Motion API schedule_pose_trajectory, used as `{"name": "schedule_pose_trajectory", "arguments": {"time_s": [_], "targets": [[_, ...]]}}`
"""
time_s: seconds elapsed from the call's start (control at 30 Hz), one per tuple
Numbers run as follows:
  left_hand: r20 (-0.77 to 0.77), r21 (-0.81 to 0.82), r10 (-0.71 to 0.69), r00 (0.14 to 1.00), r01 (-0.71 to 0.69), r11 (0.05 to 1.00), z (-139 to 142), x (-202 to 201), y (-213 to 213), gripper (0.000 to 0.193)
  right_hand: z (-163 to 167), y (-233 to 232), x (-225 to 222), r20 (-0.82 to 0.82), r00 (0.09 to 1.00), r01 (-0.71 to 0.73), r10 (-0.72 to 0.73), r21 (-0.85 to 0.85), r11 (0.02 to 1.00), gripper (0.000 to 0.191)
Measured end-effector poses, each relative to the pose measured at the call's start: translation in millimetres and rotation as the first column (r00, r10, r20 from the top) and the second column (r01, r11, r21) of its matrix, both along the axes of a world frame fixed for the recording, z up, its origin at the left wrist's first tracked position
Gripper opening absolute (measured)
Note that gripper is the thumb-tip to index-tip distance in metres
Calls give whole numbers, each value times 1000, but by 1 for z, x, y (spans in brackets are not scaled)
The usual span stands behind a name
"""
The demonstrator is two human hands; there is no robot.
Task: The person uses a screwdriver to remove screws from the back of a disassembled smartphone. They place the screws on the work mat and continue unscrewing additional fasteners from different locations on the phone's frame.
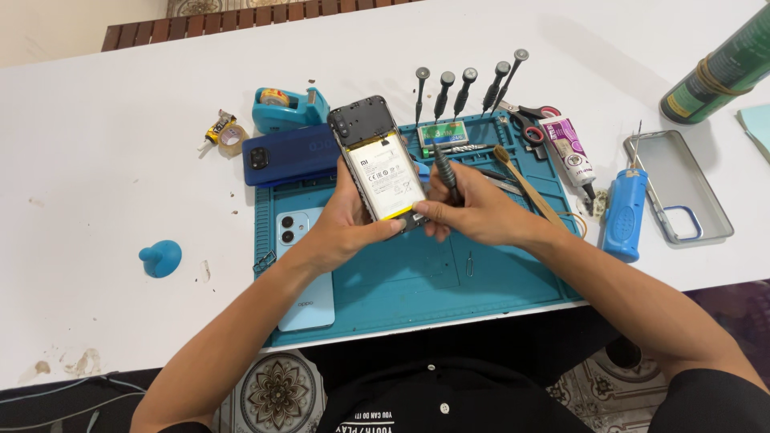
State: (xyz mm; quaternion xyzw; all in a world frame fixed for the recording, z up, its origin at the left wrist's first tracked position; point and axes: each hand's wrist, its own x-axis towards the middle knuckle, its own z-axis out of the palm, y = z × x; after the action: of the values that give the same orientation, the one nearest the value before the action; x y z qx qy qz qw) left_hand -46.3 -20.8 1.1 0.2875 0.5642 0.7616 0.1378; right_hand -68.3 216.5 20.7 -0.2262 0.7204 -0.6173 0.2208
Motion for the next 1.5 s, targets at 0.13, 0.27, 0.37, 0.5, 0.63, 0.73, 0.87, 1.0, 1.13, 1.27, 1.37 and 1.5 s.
{"name": "schedule_pose_trajectory", "arguments": {"time_s": [0.13,0.27,0.37,0.5,0.63,0.73,0.87,1.0,1.13,1.27,1.37,1.5], "targets": [[111,-218,0,994,25,976,7,-3,-5,114,-1,7,-2,-18,998,57,-57,-4,998,35],[180,-284,46,983,7,959,11,-5,-1,117,-2,8,-3,-84,995,53,-52,10,999,34],[192,-314,49,980,14,949,13,-6,0,117,-2,8,-3,-93,994,52,-48,37,998,33],[196,-335,61,979,9,942,11,-4,1,114,-3,9,-5,-75,996,41,-40,21,999,34],[184,-314,61,981,0,949,11,-5,1,111,-5,8,-6,-66,997,49,-48,16,999,33],[180,-286,54,982,0,958,10,-6,1,114,-7,8,-6,-66,997,34,-34,0,999,31],[195,-291,58,979,2,957,6,-7,-1,110,-12,9,-7,-114,993,-2,5,20,1000,33],[199,-279,80,977,-22,960,0,-10,1,109,-15,11,-10,-113,994,13,-9,33,999,37],[219,-243,99,971,-44,969,-7,-9,8,110,-18,12,-10,-95,995,26,-23,32,999,36],[201,-267,104,974,-48,962,-6,-6,9,112,-18,13,-9,-81,997,-8,9,8,1000,34],[178,-271,112,978,-61,961,0,-7,6,115,-16,14,-13,-34,999,-3,1,-43,999,34],[152,-231,72,986,-35,972,5,-7,2,117,-16,12,-13,-51,999,-2,-1,-54,999,32]]}}
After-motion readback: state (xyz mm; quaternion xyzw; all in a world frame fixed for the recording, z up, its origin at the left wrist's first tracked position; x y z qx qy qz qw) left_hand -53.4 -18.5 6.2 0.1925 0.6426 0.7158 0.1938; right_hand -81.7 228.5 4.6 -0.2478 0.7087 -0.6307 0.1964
